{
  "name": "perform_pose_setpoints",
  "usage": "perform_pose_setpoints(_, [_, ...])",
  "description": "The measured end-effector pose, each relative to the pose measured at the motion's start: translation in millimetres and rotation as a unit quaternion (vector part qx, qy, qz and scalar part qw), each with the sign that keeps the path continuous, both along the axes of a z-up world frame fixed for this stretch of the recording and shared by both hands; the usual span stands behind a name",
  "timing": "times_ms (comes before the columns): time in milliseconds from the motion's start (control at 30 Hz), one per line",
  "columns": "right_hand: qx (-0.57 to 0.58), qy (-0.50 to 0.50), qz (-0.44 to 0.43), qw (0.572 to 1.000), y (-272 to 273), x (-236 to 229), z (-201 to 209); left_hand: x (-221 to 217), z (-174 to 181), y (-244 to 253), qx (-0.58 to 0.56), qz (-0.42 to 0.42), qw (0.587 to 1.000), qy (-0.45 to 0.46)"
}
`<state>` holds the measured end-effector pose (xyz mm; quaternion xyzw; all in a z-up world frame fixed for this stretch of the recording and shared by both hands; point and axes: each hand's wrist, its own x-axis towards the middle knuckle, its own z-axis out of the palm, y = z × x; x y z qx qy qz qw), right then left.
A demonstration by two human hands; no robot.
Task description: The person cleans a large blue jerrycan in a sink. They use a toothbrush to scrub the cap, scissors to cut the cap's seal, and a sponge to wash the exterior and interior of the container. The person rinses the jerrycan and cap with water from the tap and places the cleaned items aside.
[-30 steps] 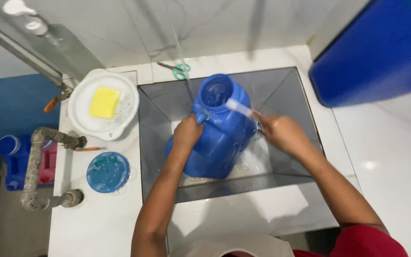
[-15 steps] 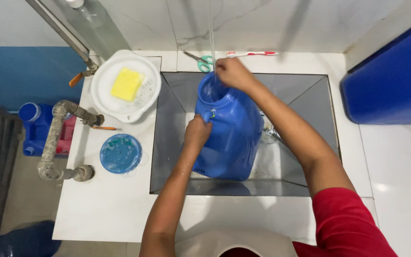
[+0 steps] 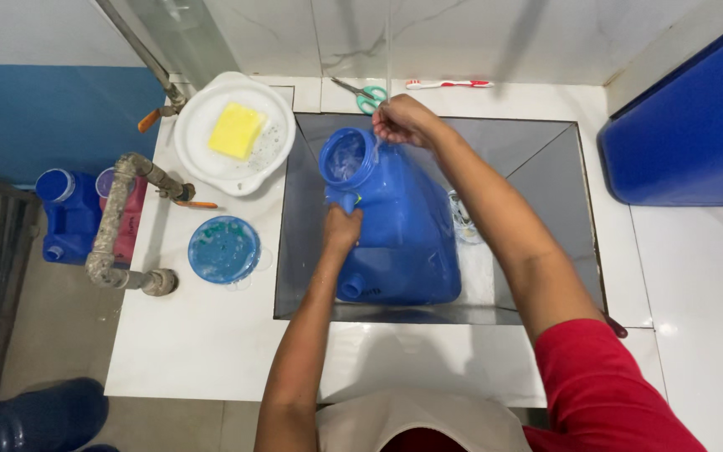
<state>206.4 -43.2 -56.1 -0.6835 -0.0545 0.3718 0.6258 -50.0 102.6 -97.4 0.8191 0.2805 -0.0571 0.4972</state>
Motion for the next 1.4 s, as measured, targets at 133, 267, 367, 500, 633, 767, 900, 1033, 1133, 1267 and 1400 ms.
perform_pose_setpoints(133, [0.056, 0.063, 0.058, 0.995, 11.3, 11.7, 0.3, -5.8, -18.3, 18.8, -0.013, 0.035, 0.998, -0.045])
perform_pose_setpoints(267, [-0.186, -0.040, 0.206, 0.960, 2.8, -7.4, 23.0, -17.1, -48.5, 42.3, -0.044, 0.032, 0.998, -0.026])
perform_pose_setpoints(367, [-0.216, -0.057, 0.240, 0.945, -2.3, -7.9, 75.4, -0.2, -47.6, 54.9, 0.041, -0.037, 0.993, -0.102])
perform_pose_setpoints(500, [-0.155, -0.013, 0.258, 0.954, -4.4, -18.4, 109.6, 23.6, -24.0, 58.4, 0.108, -0.144, 0.964, -0.195])
perform_pose_setpoints(633, [-0.093, 0.000, 0.182, 0.979, 2.5, -13.7, 81.4, 62.6, 12.2, 37.2, 0.245, -0.245, 0.922, -0.174])
perform_pose_setpoints(767, [0.131, 0.005, 0.028, 0.991, 31.0, 9.9, 29.9, 87.4, 40.4, -3.8, 0.335, -0.271, 0.864, -0.261])
perform_pose_setpoints(900, [0.165, 0.039, -0.040, 0.985, 32.2, 11.2, 3.9, 93.5, 39.2, -43.7, 0.362, -0.284, 0.840, -0.288])
perform_pose_setpoints(1033, [-0.073, -0.043, 0.115, 0.990, 5.2, -10.8, 35.8, 97.0, 16.2, -55.4, 0.414, -0.190, 0.835, -0.308])
perform_pose_setpoints(1133, [-0.167, -0.138, 0.175, 0.960, -12.7, -15.2, 96.3, 114.0, 12.9, -63.7, 0.410, -0.174, 0.836, -0.322])
perform_pose_setpoints(1267, [-0.098, -0.020, 0.103, 0.990, -14.9, -40.8, 139.1, 107.0, 19.0, -79.0, 0.382, -0.225, 0.863, -0.242])
perform_pose_setpoints(1400, [-0.114, -0.067, 0.087, 0.987, -9.2, -51.4, 147.1, 81.7, 40.2, -86.8, 0.411, -0.259, 0.804, -0.344])
